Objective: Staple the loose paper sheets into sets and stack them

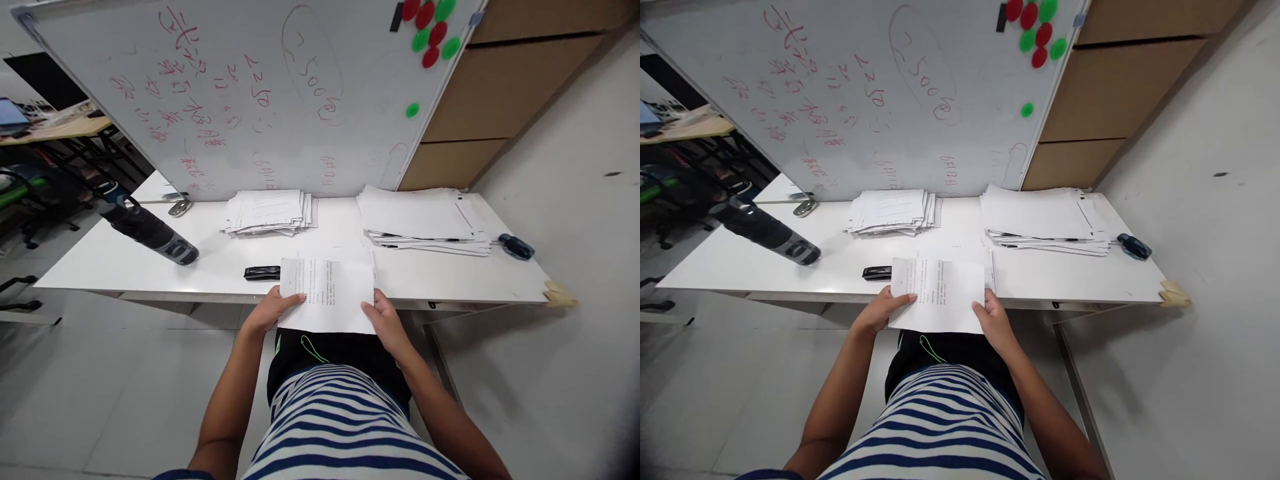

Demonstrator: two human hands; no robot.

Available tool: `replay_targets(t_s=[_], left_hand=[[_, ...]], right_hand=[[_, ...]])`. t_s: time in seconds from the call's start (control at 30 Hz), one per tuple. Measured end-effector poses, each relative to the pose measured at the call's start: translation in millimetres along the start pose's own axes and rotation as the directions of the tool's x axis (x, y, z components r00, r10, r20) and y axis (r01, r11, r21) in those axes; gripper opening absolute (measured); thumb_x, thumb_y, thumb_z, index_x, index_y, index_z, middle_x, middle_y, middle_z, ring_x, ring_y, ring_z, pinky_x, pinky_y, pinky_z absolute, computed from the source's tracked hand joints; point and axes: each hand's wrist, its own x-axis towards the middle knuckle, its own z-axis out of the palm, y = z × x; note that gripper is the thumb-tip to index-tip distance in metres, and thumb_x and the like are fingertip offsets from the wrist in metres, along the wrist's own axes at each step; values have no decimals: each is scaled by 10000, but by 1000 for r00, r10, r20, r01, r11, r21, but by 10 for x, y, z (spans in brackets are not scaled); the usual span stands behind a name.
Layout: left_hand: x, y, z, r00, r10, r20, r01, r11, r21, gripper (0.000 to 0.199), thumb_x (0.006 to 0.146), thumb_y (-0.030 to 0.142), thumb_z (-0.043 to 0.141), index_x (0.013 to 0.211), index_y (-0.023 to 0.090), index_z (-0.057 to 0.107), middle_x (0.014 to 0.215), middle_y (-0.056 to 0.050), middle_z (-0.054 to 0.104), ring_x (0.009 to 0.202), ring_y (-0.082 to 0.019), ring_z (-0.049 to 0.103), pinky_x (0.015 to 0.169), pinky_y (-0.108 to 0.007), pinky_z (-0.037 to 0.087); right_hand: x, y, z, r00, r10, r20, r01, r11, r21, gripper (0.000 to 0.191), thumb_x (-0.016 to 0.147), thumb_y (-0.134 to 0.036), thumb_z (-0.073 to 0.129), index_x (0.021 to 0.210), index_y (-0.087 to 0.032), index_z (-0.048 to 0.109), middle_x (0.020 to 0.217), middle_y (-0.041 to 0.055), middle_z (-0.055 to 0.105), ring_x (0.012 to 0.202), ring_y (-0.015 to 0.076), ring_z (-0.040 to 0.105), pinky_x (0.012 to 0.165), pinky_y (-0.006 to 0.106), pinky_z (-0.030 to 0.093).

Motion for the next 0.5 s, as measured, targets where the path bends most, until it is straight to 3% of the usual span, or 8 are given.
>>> replay_targets(t_s=[0.07,0.13,0.2,0.27,0.3,0.4,0.5], left_hand=[[33,-59,-25,997,32,-66,-32,999,3,507,735,461,769,1134,158,687,1085,-137,742,964,-294,712,832,-431,587],[91,-81,-92,950,198,-242,-185,980,74,476,815,511,668,1154,178,665,1086,-122,739,936,-265,714,811,-415,581],[157,-61,-232,803,437,-404,-347,895,279,451,904,536,526,1188,203,638,1110,-104,730,982,-245,699,854,-409,558],[235,-30,-437,672,631,-387,-354,733,581,429,923,531,498,1200,234,634,1161,-89,714,1107,-258,651,951,-426,507],[280,-23,-550,652,687,-320,-309,626,716,424,899,528,545,1204,249,636,1199,-85,699,1175,-277,612,998,-439,472],[432,-71,-836,710,689,-148,-174,375,911,494,793,515,692,1205,249,637,1248,-98,666,1231,-323,553,1001,-437,448],[561,-191,-959,730,662,-169,-78,326,942,431,819,525,659,1137,234,650,1117,-99,698,1092,-301,607,873,-389,486]], right_hand=[[6,89,43,999,8,-48,-9,999,-39,348,859,-371,588,1187,-255,581,1158,63,711,1053,255,667,946,414,521],[29,168,64,994,-1,-113,-11,995,-101,346,850,-351,579,1183,-254,593,1170,60,711,1097,261,653,976,428,508],[54,211,75,986,-11,-167,-17,986,-167,330,840,-340,564,1154,-244,606,1158,63,717,1112,269,646,964,429,514],[71,211,88,978,-20,-207,-36,965,-260,319,829,-338,543,1121,-230,614,1126,69,727,1073,275,658,918,416,533],[74,197,95,975,-21,-221,-52,946,-319,325,826,-341,531,1116,-224,616,1100,72,733,1031,276,669,881,406,544],[67,130,109,970,-10,-242,-111,869,-481,384,823,-358,510,1165,-212,608,1015,81,746,882,276,689,751,376,557],[54,74,112,978,1,-209,-109,856,-505,420,829,-365,514,1214,-216,595,957,71,746,789,261,689,669,360,552]])
